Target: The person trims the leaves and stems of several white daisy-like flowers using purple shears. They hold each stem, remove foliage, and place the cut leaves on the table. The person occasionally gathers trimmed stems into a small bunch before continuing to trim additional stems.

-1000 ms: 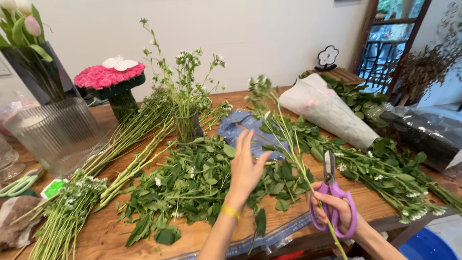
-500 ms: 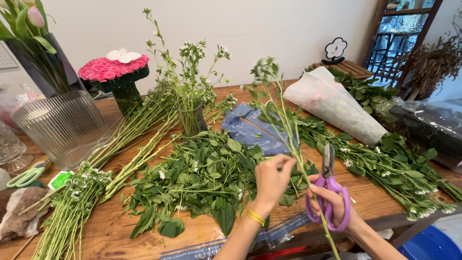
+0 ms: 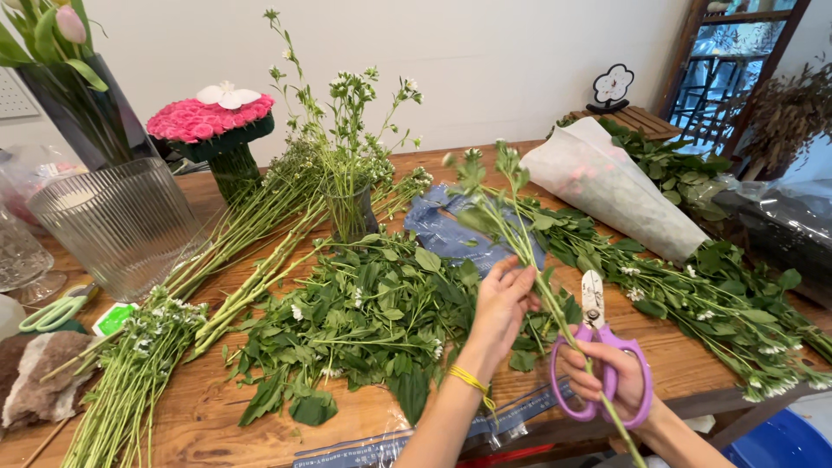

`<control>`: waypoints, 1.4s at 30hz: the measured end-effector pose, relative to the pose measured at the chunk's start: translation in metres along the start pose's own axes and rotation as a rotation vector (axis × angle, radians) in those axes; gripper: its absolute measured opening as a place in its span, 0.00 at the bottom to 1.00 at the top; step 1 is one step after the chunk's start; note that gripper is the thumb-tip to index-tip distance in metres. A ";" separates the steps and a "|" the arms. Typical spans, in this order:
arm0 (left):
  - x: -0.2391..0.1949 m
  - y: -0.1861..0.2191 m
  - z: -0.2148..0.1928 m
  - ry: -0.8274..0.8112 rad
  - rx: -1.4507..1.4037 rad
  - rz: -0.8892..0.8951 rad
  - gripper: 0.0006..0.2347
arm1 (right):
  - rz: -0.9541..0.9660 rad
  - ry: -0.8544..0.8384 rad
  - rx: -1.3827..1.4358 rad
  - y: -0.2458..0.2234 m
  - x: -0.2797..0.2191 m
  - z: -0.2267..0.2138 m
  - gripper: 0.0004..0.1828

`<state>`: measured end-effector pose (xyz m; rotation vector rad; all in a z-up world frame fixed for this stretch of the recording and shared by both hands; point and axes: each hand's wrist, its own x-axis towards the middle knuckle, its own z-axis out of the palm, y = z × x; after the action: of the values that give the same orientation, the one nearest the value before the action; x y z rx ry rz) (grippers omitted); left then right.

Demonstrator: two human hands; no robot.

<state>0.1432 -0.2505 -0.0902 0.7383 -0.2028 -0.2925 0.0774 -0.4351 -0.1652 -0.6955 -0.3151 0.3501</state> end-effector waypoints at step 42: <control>-0.009 0.016 -0.030 -0.309 -0.238 0.058 0.13 | -0.057 0.030 -0.210 -0.004 -0.001 0.027 0.04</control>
<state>0.1467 -0.2172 -0.1015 0.4478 -0.4728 -0.3683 0.0665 -0.4234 -0.1432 -0.8950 -0.3452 0.2537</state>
